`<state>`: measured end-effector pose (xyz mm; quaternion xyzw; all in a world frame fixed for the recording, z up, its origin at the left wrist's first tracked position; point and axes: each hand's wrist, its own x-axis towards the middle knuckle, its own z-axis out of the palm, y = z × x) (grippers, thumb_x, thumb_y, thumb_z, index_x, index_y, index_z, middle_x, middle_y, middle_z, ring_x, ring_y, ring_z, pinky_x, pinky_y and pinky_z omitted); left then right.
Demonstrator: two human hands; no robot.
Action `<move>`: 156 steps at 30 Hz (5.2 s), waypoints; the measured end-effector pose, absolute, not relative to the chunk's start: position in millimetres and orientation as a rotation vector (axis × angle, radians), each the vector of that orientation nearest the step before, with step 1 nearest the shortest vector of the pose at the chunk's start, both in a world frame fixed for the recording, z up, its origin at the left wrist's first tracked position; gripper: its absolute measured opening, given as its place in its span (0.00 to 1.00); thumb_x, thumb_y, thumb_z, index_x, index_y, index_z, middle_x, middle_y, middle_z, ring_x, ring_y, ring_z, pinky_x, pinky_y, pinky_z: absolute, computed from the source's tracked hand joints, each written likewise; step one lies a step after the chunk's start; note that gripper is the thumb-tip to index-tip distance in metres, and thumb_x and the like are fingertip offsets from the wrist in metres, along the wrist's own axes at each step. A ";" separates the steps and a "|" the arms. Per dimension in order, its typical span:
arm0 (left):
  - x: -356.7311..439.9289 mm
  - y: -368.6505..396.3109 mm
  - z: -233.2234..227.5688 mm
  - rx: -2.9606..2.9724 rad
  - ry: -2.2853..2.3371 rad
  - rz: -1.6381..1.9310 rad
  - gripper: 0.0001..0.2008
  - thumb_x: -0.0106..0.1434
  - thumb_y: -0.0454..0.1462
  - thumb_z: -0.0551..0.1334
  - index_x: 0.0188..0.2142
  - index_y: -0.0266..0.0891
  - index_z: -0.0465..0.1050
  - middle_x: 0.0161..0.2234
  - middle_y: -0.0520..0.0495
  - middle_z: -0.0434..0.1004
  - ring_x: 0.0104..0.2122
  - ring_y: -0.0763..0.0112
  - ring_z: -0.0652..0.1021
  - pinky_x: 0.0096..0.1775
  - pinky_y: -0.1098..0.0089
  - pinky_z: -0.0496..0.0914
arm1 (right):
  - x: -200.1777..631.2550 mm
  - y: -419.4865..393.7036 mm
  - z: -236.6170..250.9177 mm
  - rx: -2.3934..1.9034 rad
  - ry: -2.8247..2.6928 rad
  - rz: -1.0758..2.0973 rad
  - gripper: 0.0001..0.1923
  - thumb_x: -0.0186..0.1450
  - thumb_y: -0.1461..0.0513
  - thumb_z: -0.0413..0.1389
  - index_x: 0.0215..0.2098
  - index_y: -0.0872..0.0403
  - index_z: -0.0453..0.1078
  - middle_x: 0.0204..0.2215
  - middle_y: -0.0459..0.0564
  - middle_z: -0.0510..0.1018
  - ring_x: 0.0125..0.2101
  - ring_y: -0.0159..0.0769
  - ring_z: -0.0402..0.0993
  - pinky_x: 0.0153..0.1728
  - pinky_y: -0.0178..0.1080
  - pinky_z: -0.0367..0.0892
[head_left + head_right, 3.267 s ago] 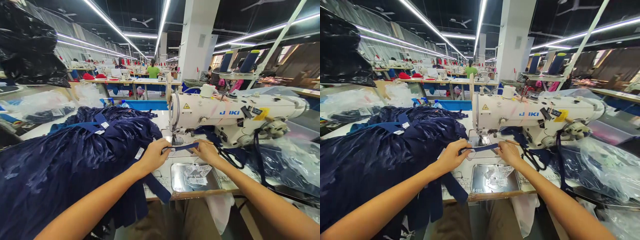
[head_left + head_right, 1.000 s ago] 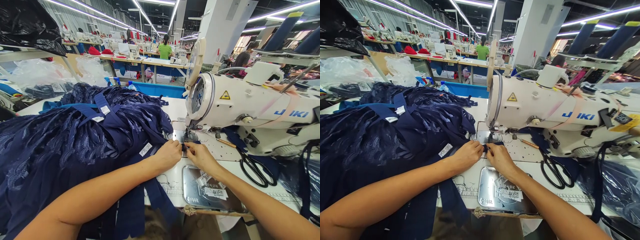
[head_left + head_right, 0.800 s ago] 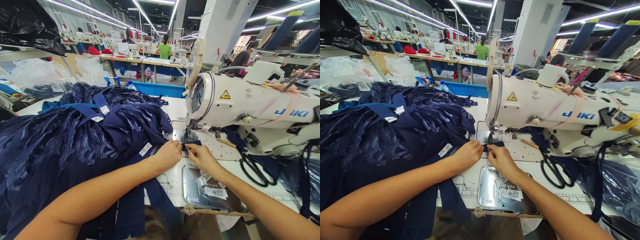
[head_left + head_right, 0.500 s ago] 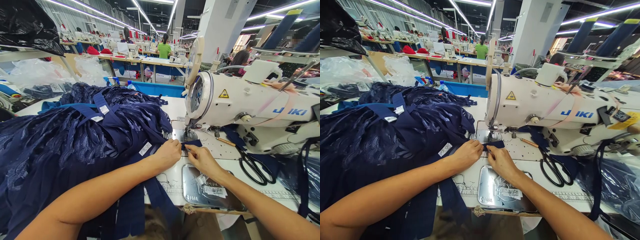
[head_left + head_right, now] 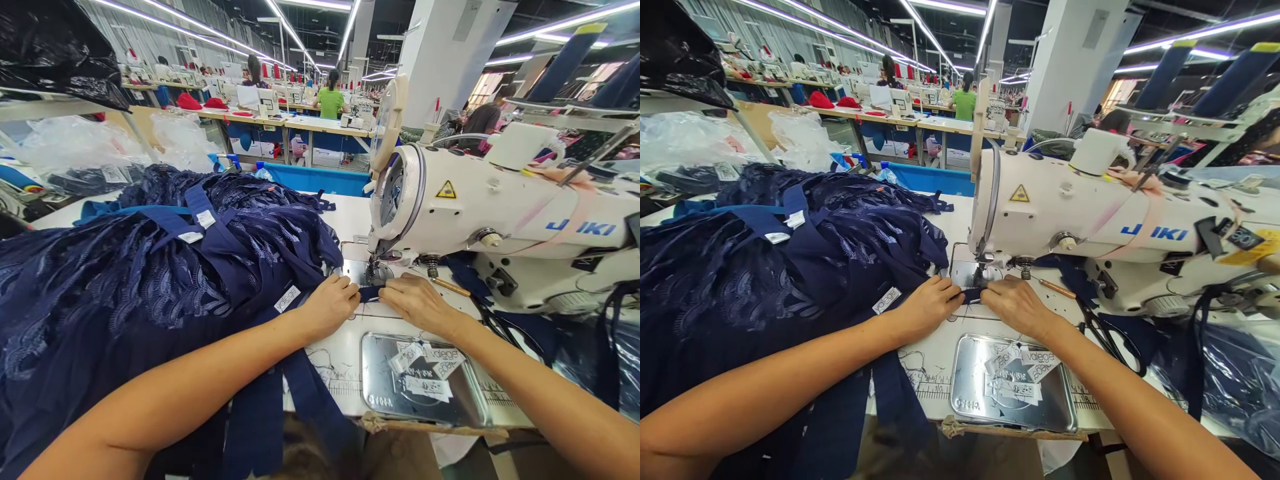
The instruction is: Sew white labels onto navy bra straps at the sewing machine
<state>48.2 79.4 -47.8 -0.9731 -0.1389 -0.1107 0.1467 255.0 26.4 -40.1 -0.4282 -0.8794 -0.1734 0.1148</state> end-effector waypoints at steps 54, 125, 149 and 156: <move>49.1 79.0 -43.0 -2.818 -0.359 -0.234 0.08 0.62 0.30 0.52 0.35 0.30 0.69 0.31 0.44 0.70 0.32 0.66 0.67 0.30 0.65 0.56 | 248.8 25.4 -40.8 -1.076 -2.845 -0.674 0.11 0.61 0.73 0.43 0.27 0.57 0.64 0.27 0.50 0.66 0.30 0.35 0.59 0.32 0.38 0.59; 45.8 75.7 -41.4 -2.877 -0.298 -0.259 0.10 0.60 0.30 0.53 0.41 0.31 0.67 0.31 0.46 0.69 0.31 0.67 0.67 0.31 0.67 0.62 | 249.4 54.8 -29.4 -1.444 -2.594 0.486 0.12 0.65 0.61 0.42 0.28 0.56 0.63 0.30 0.49 0.65 0.31 0.33 0.62 0.33 0.36 0.58; 48.7 72.3 -42.2 -2.834 -0.287 -0.256 0.08 0.59 0.29 0.54 0.38 0.29 0.68 0.30 0.45 0.69 0.31 0.67 0.68 0.32 0.66 0.62 | 240.9 49.7 -26.8 -1.519 -2.820 0.106 0.12 0.65 0.66 0.40 0.26 0.55 0.60 0.27 0.47 0.62 0.23 0.28 0.57 0.22 0.33 0.51; 47.2 72.4 -42.7 -2.826 -0.266 -0.284 0.07 0.59 0.30 0.55 0.37 0.29 0.68 0.29 0.45 0.69 0.31 0.67 0.68 0.31 0.66 0.61 | 239.2 31.4 -20.2 -1.646 -2.551 0.127 0.11 0.63 0.67 0.43 0.25 0.55 0.60 0.27 0.48 0.66 0.24 0.29 0.60 0.25 0.33 0.53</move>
